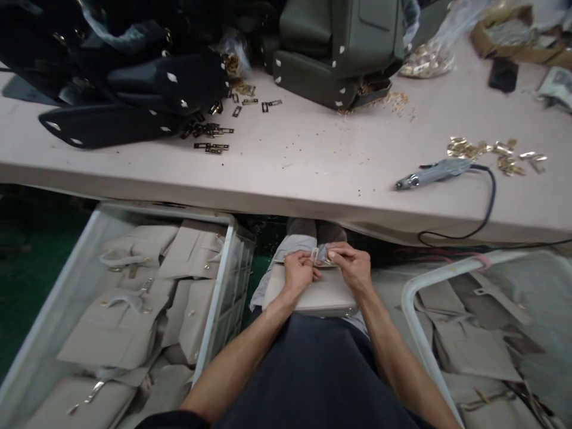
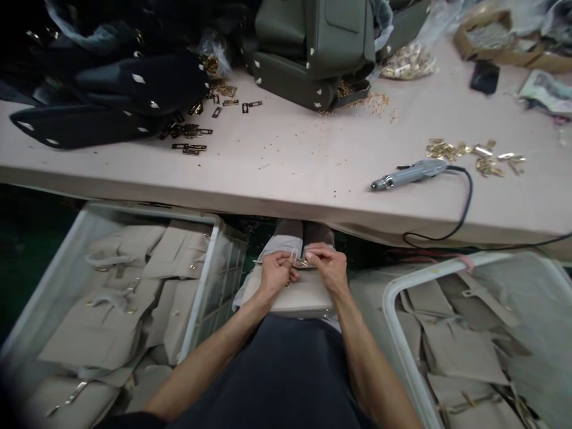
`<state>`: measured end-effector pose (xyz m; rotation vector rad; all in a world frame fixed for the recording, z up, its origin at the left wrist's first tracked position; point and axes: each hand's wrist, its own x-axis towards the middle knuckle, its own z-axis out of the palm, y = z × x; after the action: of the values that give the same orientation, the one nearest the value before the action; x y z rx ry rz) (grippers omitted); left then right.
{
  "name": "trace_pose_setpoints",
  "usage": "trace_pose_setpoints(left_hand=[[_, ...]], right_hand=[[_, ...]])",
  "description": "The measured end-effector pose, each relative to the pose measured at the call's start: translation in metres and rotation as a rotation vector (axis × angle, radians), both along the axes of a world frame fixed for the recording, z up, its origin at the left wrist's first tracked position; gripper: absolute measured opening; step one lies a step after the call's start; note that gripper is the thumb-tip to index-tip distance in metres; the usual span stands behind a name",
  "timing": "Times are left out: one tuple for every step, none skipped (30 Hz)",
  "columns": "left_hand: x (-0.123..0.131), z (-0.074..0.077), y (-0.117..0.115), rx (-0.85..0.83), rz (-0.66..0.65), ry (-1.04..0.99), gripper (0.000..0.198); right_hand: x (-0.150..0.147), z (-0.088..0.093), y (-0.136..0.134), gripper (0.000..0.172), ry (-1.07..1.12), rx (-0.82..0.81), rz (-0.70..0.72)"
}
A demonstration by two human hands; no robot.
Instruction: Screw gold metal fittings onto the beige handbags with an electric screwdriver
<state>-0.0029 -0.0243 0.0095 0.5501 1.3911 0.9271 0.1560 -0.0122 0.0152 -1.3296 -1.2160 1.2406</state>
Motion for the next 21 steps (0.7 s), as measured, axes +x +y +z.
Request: trace_pose_setpoints(left_hand=[[0.002, 0.000, 0.000, -0.001, 0.005, -0.009, 0.017], [0.004, 0.000, -0.001, -0.004, 0.011, -0.024, 0.015], [0.006, 0.000, -0.001, -0.008, 0.018, -0.041, 0.014], [0.007, 0.000, -0.001, -0.012, 0.023, -0.058, 0.014], [0.008, 0.000, -0.001, -0.013, 0.026, -0.070, 0.014], [0.009, 0.000, -0.001, -0.010, 0.024, -0.076, 0.014], [0.009, -0.001, -0.001, -0.004, 0.017, -0.075, 0.014], [0.009, -0.002, -0.002, 0.006, 0.001, -0.071, 0.015], [0.009, -0.003, -0.002, 0.016, -0.021, -0.068, 0.017], [0.009, -0.004, -0.003, 0.024, -0.043, -0.067, 0.019], [0.009, -0.005, -0.003, 0.029, -0.062, -0.067, 0.021], [0.009, -0.006, -0.004, 0.030, -0.077, -0.070, 0.022], [0.009, -0.007, -0.005, 0.029, -0.087, -0.073, 0.023], [0.009, -0.008, -0.006, 0.028, -0.092, -0.076, 0.023], [0.009, -0.009, -0.006, 0.026, -0.095, -0.078, 0.023], [0.009, -0.010, -0.007, 0.026, -0.097, -0.080, 0.023], [0.009, -0.011, -0.007, 0.028, -0.098, -0.083, 0.022], [0.009, -0.012, -0.008, 0.033, -0.099, -0.087, 0.022], [0.009, -0.012, -0.008, 0.039, -0.099, -0.090, 0.022], [0.009, -0.013, -0.008, 0.045, -0.101, -0.095, 0.022], [0.009, -0.014, -0.008, 0.050, -0.103, -0.098, 0.022]], right_hand=[[-0.002, -0.002, 0.004, 0.023, -0.009, 0.005, -0.005], [-0.003, -0.004, 0.008, 0.027, -0.001, 0.009, -0.018], [-0.005, -0.006, 0.010, 0.029, 0.005, 0.015, -0.035], [-0.007, -0.008, 0.012, 0.029, -0.010, 0.018, -0.042], [-0.008, -0.009, 0.014, 0.027, -0.040, 0.025, -0.045], [-0.009, -0.010, 0.015, 0.024, -0.077, 0.034, -0.044], [-0.009, -0.010, 0.015, 0.022, -0.112, 0.042, -0.038], [-0.010, -0.009, 0.015, 0.021, -0.139, 0.043, -0.029], [-0.009, -0.008, 0.015, 0.020, -0.160, 0.036, -0.017], [-0.009, -0.007, 0.015, 0.020, -0.179, 0.022, -0.005], [-0.008, -0.006, 0.015, 0.020, -0.191, 0.001, 0.004], [-0.008, -0.005, 0.014, 0.021, -0.194, -0.025, 0.012], [-0.007, -0.004, 0.014, 0.022, -0.187, -0.052, 0.017], [-0.007, -0.003, 0.013, 0.024, -0.169, -0.078, 0.018], [-0.006, -0.002, 0.012, 0.025, -0.141, -0.102, 0.019], [-0.006, -0.001, 0.012, 0.026, -0.108, -0.123, 0.020], [-0.006, -0.001, 0.011, 0.027, -0.081, -0.141, 0.025], [-0.005, 0.000, 0.010, 0.027, -0.063, -0.153, 0.030], [-0.005, 0.000, 0.010, 0.027, -0.058, -0.156, 0.036], [-0.005, 0.000, 0.009, 0.027, -0.068, -0.150, 0.044], [-0.004, 0.001, 0.008, 0.026, -0.089, -0.134, 0.051]])
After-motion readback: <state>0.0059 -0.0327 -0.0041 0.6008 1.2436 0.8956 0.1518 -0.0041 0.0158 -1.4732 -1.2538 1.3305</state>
